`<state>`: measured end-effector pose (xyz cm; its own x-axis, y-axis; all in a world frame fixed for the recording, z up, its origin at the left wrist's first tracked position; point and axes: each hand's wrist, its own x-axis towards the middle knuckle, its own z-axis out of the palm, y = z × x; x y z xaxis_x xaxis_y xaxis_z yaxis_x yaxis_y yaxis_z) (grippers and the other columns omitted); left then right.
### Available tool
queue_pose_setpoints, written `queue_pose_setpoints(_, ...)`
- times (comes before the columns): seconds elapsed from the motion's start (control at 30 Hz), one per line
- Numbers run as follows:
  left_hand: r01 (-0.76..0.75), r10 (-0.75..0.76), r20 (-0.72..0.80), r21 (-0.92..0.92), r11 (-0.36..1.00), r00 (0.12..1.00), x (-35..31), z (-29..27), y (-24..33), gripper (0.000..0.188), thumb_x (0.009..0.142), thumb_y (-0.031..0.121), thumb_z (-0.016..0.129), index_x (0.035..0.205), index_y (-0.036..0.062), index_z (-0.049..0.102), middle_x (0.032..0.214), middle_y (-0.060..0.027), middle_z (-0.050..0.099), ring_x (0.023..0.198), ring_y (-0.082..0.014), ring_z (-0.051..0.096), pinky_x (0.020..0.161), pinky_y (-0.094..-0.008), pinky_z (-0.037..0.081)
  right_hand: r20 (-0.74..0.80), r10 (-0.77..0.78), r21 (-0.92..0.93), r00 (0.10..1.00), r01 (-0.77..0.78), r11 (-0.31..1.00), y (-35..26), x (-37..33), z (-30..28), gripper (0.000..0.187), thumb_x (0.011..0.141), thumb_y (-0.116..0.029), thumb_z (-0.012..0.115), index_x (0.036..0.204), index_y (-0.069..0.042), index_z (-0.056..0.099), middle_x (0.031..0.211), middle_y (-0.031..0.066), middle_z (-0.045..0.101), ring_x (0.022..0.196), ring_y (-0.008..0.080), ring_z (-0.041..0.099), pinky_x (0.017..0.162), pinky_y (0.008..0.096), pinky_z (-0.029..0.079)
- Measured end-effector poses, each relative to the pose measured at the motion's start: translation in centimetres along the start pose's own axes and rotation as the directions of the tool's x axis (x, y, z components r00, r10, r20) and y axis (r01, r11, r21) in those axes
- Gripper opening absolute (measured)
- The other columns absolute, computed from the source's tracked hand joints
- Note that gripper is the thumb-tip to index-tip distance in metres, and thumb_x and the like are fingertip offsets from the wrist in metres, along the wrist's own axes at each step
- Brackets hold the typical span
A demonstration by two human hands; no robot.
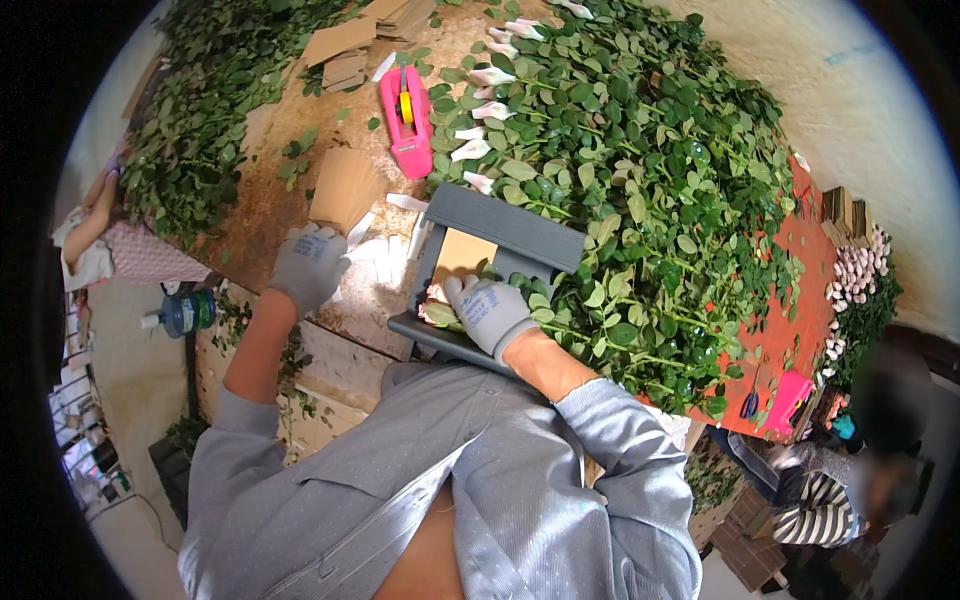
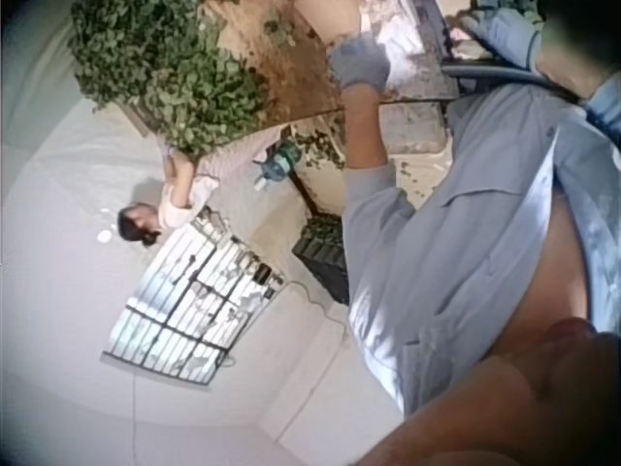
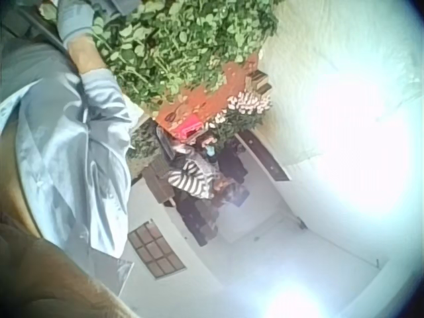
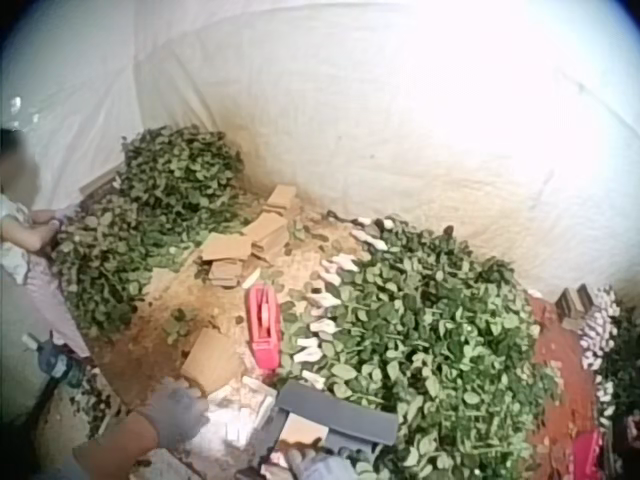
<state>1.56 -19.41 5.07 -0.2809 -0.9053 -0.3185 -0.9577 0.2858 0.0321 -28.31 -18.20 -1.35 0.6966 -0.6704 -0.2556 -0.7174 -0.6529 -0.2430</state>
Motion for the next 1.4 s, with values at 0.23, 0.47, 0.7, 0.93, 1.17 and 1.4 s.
queue_pose_setpoints(0.23, -0.473, 0.441, -0.181, -0.230, 0.850, 0.879, -3.7, 2.1, 8.6, 0.050, 0.087, 0.029, 0.071, 0.134, 0.0134, 0.061, 0.134, -0.0057, 0.061, 0.120, -0.0277, 0.055, 0.098, -0.0445, 0.046, 0.041, -0.026, 0.033, 0.999, 0.024, 0.999, -0.7, 0.2, -1.2, 0.016, 0.096, -0.015, 0.055, 0.111, -0.009, 0.058, 0.101, 0.0144, 0.069, 0.090, 0.0319, 0.073, 0.070, 0.0431, 0.058)
queue_pose_setpoints(0.47, -0.438, 0.388, -0.220, -0.270, 0.857, 0.895, -2.2, 4.0, 10.5, 0.041, 0.082, 0.017, 0.068, 0.123, 0.0137, 0.069, 0.133, -0.0022, 0.065, 0.115, -0.0255, 0.055, 0.089, -0.0422, 0.049, 0.102, -0.038, 0.169, 0.994, 0.021, 0.985, 0.0, 0.2, -2.4, 0.023, 0.096, -0.015, 0.057, 0.117, -0.008, 0.062, 0.114, 0.0163, 0.068, 0.101, 0.0331, 0.071, 0.082, 0.0439, 0.058)
queue_pose_setpoints(0.7, -0.409, 0.360, -0.203, -0.327, 0.852, 0.911, -2.2, 3.6, 10.6, 0.044, 0.082, 0.014, 0.062, 0.126, 0.0129, 0.069, 0.138, -0.0015, 0.064, 0.109, -0.0270, 0.057, 0.089, -0.0421, 0.049, -0.390, 0.210, 0.338, 0.897, -0.072, 0.938, 6.2, 1.8, -11.2, 0.022, 0.096, -0.016, 0.057, 0.116, -0.011, 0.064, 0.109, 0.0190, 0.067, 0.098, 0.0369, 0.068, 0.083, 0.0482, 0.054)
queue_pose_setpoints(0.93, -0.445, 0.371, -0.264, -0.332, 0.831, 0.890, -1.7, 2.4, 11.4, 0.038, 0.077, 0.009, 0.064, 0.114, 0.0086, 0.072, 0.134, -0.0027, 0.065, 0.099, -0.0277, 0.057, 0.087, -0.0422, 0.048, 0.087, 0.462, 0.089, 0.883, -0.469, 0.879, 17.6, 4.3, -4.9, 0.031, 0.091, -0.017, 0.064, 0.120, -0.007, 0.067, 0.123, 0.0187, 0.069, 0.114, 0.0367, 0.067, 0.095, 0.0451, 0.055)
queue_pose_setpoints(1.17, -0.435, 0.362, -0.260, -0.331, 0.837, 0.895, -1.9, 3.0, 11.1, 0.040, 0.078, 0.010, 0.064, 0.117, 0.0098, 0.072, 0.135, -0.0033, 0.066, 0.099, -0.0279, 0.058, 0.087, -0.0429, 0.048, 0.198, 0.416, -0.061, 0.888, -0.412, 0.909, 17.6, 4.0, -2.4, 0.030, 0.096, -0.015, 0.056, 0.121, -0.011, 0.071, 0.122, 0.0168, 0.073, 0.113, 0.0341, 0.071, 0.090, 0.0472, 0.059)
queue_pose_setpoints(1.4, -0.406, 0.336, -0.249, -0.329, 0.853, 0.908, -2.2, 3.4, 11.2, 0.042, 0.078, 0.009, 0.065, 0.119, 0.0105, 0.072, 0.137, 0.0002, 0.065, 0.101, -0.0267, 0.057, 0.086, -0.0432, 0.049, -0.285, 0.388, -0.365, 0.877, -0.473, 0.802, 17.7, -0.8, -11.5, 0.019, 0.095, -0.017, 0.059, 0.112, -0.014, 0.067, 0.106, 0.0098, 0.068, 0.096, 0.0279, 0.071, 0.077, 0.0407, 0.059)
